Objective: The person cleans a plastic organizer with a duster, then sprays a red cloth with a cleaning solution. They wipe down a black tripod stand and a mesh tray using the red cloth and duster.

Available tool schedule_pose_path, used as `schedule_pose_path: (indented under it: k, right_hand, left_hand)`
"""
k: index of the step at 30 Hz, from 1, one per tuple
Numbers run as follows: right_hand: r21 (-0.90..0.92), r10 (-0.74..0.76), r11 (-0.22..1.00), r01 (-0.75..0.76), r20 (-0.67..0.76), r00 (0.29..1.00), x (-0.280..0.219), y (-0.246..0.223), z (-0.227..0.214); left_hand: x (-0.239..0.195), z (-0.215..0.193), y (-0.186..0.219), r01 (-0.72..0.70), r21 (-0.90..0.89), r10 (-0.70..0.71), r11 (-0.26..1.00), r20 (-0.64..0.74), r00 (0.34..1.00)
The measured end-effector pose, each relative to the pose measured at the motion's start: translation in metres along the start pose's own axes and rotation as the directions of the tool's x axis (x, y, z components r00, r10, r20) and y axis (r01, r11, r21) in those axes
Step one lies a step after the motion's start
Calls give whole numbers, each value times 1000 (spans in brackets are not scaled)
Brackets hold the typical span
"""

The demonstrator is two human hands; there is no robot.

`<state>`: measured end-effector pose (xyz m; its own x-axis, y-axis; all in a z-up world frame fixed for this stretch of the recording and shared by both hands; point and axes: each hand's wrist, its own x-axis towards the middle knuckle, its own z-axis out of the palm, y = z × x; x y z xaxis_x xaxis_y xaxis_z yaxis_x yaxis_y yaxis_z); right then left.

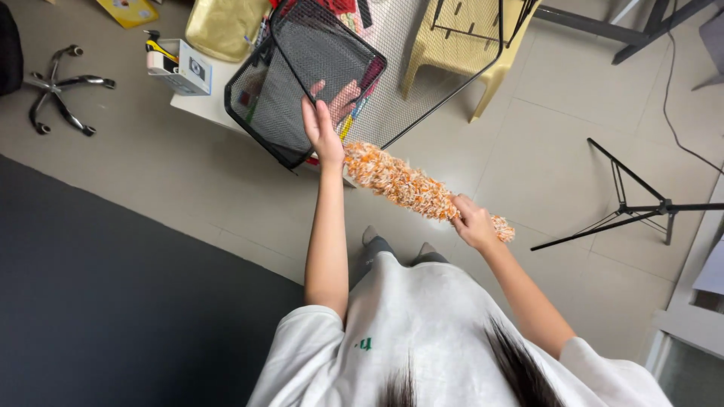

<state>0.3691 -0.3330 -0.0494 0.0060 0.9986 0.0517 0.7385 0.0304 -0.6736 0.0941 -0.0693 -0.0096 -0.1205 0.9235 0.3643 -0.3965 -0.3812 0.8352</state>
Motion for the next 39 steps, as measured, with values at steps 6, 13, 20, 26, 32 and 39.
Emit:
schedule_pose_path:
  k: [6, 13, 20, 26, 32, 39]
  right_hand:
    - [439, 114, 896, -63, -92, 989, -25, -4, -5]
    - [488, 335, 816, -311, 39, 941, -29, -64, -38]
    - [572, 283, 808, -139, -172, 944, 39, -40, -67]
    - [652, 458, 702, -287, -106, 882, 47, -22, -63]
    - [245, 11, 969, 12, -90, 996, -38, -37, -55]
    - [355, 565, 785, -507, -75, 822, 26, -36, -125]
  left_hand:
    - [-36, 81, 65, 153, -306, -137, 940, 73, 988]
    - [-113, 134, 18, 233, -528, -171, 816, 164, 972]
    - [-156, 157, 3, 248, -613, -270, 750, 58, 961]
    - [-175, 149, 7, 317, -518, -248, 795, 199, 948]
    - [-146, 114, 6, 388, -385, -409, 837, 30, 912]
    - [-144, 117, 39, 406, -244, -380, 881, 148, 913]
